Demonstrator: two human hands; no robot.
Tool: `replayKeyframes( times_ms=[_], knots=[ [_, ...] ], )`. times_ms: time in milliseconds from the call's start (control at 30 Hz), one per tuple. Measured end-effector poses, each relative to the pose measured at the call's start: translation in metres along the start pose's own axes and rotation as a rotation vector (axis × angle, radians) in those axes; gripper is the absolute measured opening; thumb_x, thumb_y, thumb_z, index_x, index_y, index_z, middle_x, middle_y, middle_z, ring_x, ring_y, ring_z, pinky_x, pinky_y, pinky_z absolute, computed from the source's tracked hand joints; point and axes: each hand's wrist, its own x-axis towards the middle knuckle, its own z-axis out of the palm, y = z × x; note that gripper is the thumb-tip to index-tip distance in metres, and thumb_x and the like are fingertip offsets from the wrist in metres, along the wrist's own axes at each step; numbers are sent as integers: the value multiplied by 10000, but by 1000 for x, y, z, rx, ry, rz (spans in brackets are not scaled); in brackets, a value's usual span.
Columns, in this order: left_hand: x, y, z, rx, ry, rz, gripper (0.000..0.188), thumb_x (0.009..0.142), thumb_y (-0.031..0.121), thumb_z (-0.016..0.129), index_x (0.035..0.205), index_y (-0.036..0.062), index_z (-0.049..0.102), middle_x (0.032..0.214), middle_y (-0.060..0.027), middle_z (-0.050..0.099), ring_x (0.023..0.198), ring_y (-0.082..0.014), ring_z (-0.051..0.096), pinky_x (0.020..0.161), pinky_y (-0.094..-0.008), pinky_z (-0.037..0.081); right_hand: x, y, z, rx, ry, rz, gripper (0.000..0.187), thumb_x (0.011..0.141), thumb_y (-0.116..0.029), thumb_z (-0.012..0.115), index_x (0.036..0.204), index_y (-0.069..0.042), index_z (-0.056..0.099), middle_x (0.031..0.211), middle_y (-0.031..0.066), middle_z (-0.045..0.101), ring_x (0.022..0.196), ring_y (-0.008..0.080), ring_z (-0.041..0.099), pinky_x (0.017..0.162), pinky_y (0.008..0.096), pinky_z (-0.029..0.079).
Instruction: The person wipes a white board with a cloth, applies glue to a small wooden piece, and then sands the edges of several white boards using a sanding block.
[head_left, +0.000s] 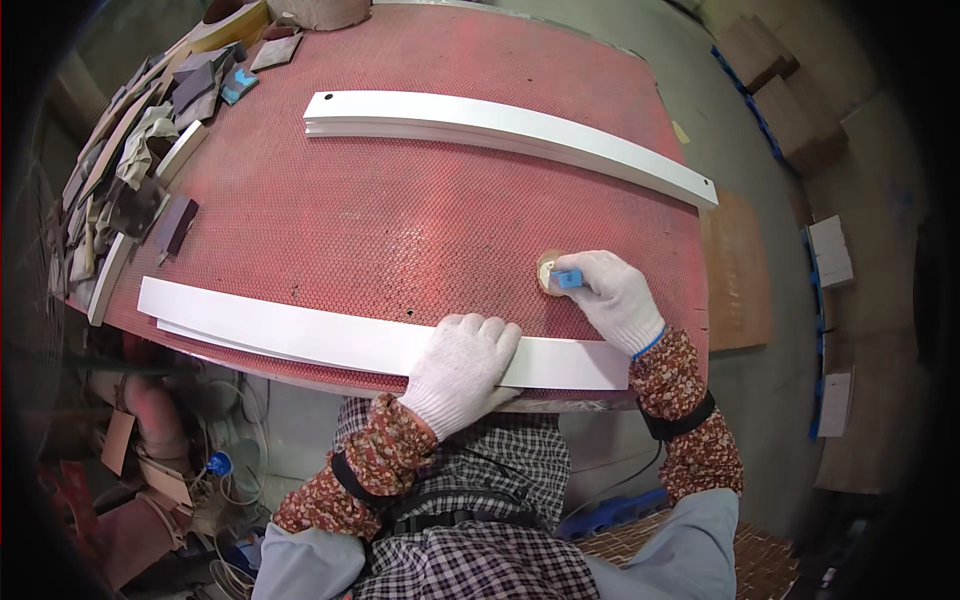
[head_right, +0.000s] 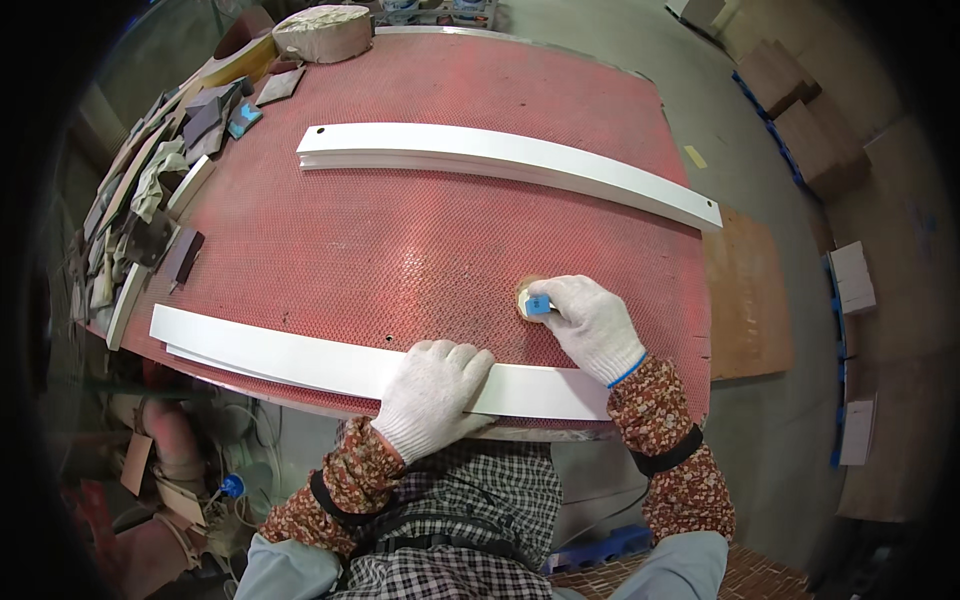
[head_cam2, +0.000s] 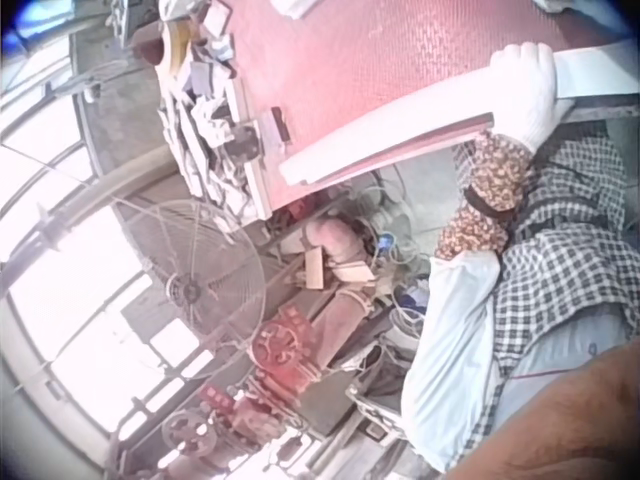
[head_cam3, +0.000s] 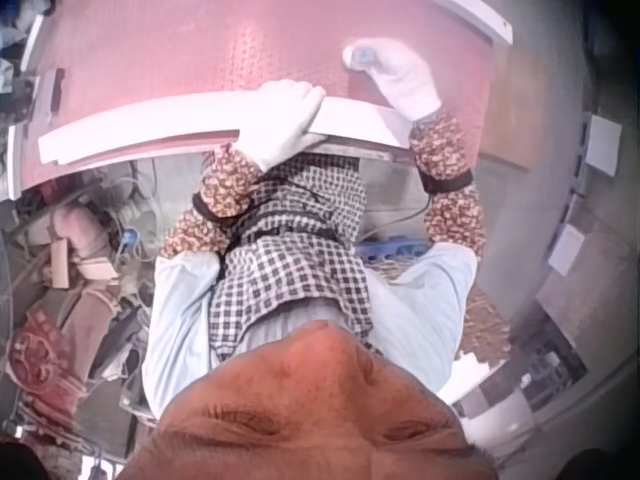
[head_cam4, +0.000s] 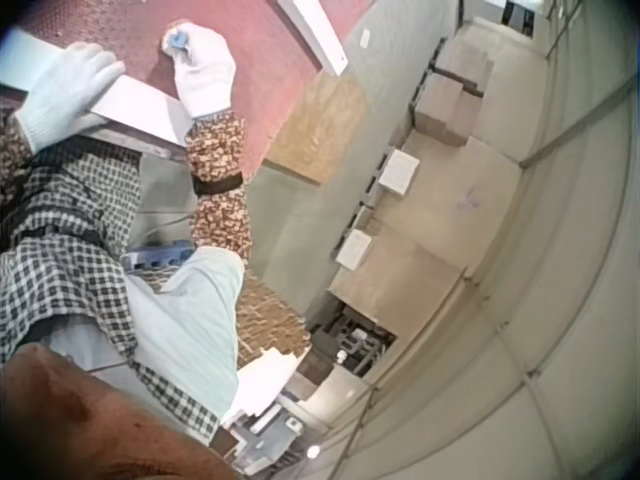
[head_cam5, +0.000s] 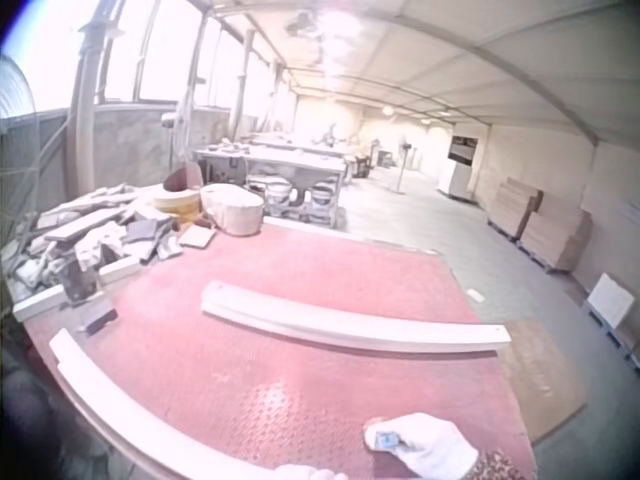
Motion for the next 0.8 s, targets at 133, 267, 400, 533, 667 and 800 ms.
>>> replayKeyframes(
  times_ms=[133, 267, 400, 533, 667, 800],
  knots=[
    [0, 0, -1, 1, 13, 12, 517, 805, 354, 841, 1172, 58, 630, 1077, -103, 683, 1066, -313, 675, 953, -471, 518, 3, -3, -4, -59, 2, -49, 274, 889, -68, 794, 1148, -97, 709, 1052, 101, 751, 1021, 325, 731, 883, 409, 612],
    [1, 0, 2, 4, 35, 20, 503, 792, 356, 851, 1132, 66, 619, 1052, -96, 667, 1043, -308, 670, 937, -466, 520, 3, -1, -3, -10, 23, -29, 276, 890, -70, 794, 1152, -98, 711, 1073, 98, 758, 1038, 319, 733, 894, 405, 613],
    [-1, -1, 2, 14, 45, 21, 508, 792, 358, 853, 1137, 65, 621, 1048, -95, 666, 1043, -305, 670, 934, -464, 521, 5, -4, -6, -15, -7, -18, 291, 890, -58, 792, 1168, -88, 712, 1100, 111, 758, 1062, 315, 733, 915, 402, 612],
    [-3, -2, 1, 27, 36, 20, 512, 794, 354, 856, 1144, 62, 623, 1049, -95, 666, 1041, -304, 671, 933, -463, 523, 4, -3, -7, 16, 18, 15, 305, 885, -41, 788, 1179, -70, 716, 1110, 132, 751, 1074, 329, 729, 924, 404, 608],
    [0, 0, 0, 18, 11, 12, 529, 799, 363, 859, 1160, 59, 619, 1056, -100, 668, 1063, -309, 669, 952, -465, 518, -3, -7, -20, 28, 78, 72, 310, 898, -19, 784, 1198, -63, 717, 1095, 119, 752, 1023, 264, 741, 909, 355, 599],
    [7, 5, -1, 2, -10, 21, 566, 800, 380, 868, 1189, 58, 612, 1082, -107, 676, 1100, -318, 662, 984, -471, 503, -38, -18, -49, 370, 240, 548, 289, 957, -6, 763, 1238, -14, 696, 1092, 63, 743, 978, 143, 696, 896, 299, 571]
  ],
)
